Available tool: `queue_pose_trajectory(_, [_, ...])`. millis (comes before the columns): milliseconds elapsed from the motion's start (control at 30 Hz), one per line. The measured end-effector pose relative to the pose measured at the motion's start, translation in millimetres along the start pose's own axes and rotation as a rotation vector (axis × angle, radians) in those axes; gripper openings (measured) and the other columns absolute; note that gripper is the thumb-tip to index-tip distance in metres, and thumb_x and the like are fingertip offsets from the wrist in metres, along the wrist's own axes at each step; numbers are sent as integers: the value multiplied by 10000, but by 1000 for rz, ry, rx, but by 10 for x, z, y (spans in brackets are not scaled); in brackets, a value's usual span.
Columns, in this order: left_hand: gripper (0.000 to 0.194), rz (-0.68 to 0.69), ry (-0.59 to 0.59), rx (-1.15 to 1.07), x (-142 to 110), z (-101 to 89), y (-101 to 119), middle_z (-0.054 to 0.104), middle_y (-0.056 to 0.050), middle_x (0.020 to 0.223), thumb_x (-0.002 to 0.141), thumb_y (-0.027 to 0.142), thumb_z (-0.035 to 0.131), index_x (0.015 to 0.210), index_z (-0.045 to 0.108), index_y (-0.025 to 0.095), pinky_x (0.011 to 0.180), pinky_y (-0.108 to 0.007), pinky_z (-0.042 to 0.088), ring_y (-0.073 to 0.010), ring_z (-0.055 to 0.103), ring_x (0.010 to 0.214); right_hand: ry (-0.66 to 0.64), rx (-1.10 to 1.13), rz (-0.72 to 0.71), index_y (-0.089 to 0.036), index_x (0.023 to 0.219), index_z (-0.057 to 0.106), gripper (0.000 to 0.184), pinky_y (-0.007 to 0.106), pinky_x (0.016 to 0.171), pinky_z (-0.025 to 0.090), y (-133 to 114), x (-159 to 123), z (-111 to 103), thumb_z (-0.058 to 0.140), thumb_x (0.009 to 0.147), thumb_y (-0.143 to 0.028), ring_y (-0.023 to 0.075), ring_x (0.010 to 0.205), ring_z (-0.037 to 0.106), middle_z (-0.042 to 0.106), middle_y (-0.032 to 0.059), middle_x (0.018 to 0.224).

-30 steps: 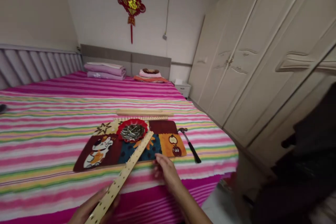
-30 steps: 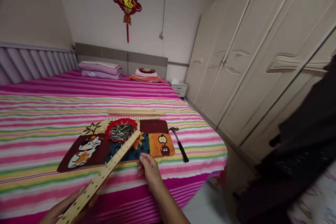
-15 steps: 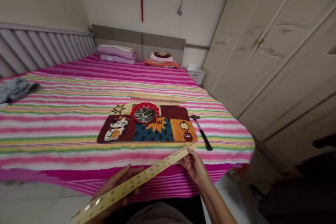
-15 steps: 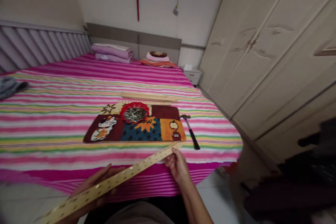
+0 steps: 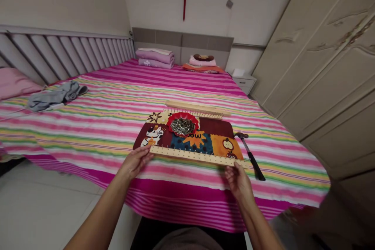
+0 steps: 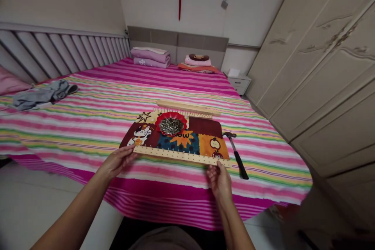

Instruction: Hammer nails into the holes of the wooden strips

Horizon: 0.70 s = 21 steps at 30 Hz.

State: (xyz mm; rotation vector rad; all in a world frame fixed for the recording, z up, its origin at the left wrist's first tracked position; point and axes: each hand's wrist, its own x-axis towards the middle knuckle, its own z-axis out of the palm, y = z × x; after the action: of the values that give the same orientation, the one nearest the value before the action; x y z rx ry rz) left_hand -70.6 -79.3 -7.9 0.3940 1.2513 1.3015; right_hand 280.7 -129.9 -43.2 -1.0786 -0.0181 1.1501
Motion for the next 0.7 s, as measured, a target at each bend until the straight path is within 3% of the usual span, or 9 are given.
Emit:
queue_pose_trajectory(133, [143,129,117,211,352,74,-28,663,-25,647,628,-3,621,697,671,111,598,-232,521,-98,596,558,-64,-67,1,-185,747,551,231,157,392,491,58,39,170,763,663,-222,99,475,619,651,-32,540])
queue_pose_trajectory(267, [140,178,155,307,564,23,-73,664,-5,611,555,124,705,695,695,132,677,-271,499,-124,596,591,-101,-213,83,-182,732,548,239,150,290,365,49,148,197,764,692,-276,100,415,576,667,0,561])
queue_pose_trajectory(400, [184,247,161,405,647,-24,-177,702,-26,682,552,213,700,723,714,148,760,-295,488,-173,639,721,-143,-329,144,-172,715,541,268,139,258,254,-19,258,167,753,717,-337,79,341,490,590,-24,480])
queue_pose_trajectory(633, [279,327,184,513,689,-63,-330,729,-61,826,606,279,643,841,719,149,802,-304,493,-193,650,812,-163,-537,350,-146,659,547,299,115,269,163,-249,329,128,636,814,-386,27,291,352,507,-42,449])
queue_pose_trajectory(700, [302,341,179,559,688,-94,-337,731,-64,849,617,305,639,864,718,152,824,-313,490,-203,649,840,-153,-581,310,-150,641,548,286,127,276,169,-293,365,43,656,782,-375,34,305,357,499,-46,453])
